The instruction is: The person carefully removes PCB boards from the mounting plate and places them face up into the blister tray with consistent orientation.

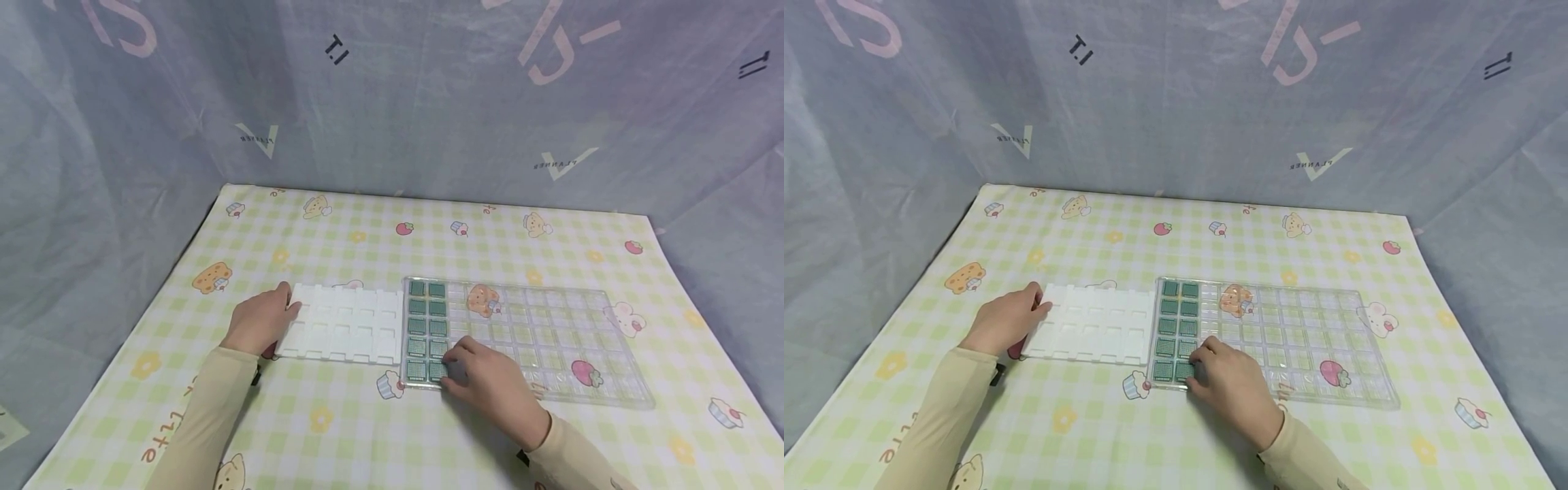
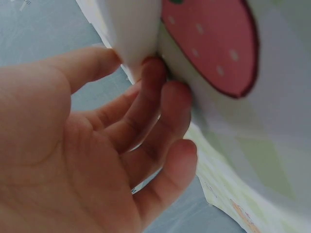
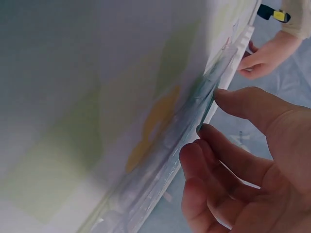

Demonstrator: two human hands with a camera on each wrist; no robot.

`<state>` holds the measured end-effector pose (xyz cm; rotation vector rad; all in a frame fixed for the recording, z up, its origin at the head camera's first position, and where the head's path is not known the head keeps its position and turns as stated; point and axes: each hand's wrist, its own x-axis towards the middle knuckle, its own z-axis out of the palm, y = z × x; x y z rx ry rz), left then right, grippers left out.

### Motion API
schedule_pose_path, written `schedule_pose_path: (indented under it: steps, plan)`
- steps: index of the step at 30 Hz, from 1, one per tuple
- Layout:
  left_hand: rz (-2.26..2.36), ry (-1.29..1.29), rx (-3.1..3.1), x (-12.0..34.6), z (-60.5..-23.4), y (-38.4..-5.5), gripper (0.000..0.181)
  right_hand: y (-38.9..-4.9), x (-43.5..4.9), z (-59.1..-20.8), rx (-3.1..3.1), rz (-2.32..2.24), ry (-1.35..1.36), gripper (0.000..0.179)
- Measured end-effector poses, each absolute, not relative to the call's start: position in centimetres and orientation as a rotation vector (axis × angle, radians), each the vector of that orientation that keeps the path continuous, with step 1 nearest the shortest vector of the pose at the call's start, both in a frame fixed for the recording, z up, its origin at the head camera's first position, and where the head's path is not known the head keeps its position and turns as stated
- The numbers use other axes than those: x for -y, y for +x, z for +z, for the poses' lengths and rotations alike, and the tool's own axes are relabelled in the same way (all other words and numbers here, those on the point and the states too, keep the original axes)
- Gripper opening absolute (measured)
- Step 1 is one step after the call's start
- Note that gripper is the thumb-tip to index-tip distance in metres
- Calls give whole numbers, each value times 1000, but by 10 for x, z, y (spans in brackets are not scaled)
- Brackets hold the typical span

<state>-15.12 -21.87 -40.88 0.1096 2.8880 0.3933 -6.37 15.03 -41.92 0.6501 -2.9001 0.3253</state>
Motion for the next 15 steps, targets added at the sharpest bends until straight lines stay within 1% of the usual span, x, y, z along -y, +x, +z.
schedule_pose_path:
  steps: [8, 12, 15]
  plan:
    - [403, 114, -2893, 219, -407, -151, 25, -64, -151, -424, 2838, 322, 694, 26]
    - [411, 115, -2890, 219, -408, -152, 25, -64, -151, -425, 2851, 321, 677, 25]
    - [409, 111, -2884, 219, -409, -152, 25, -63, -150, -424, 2877, 341, 644, 22]
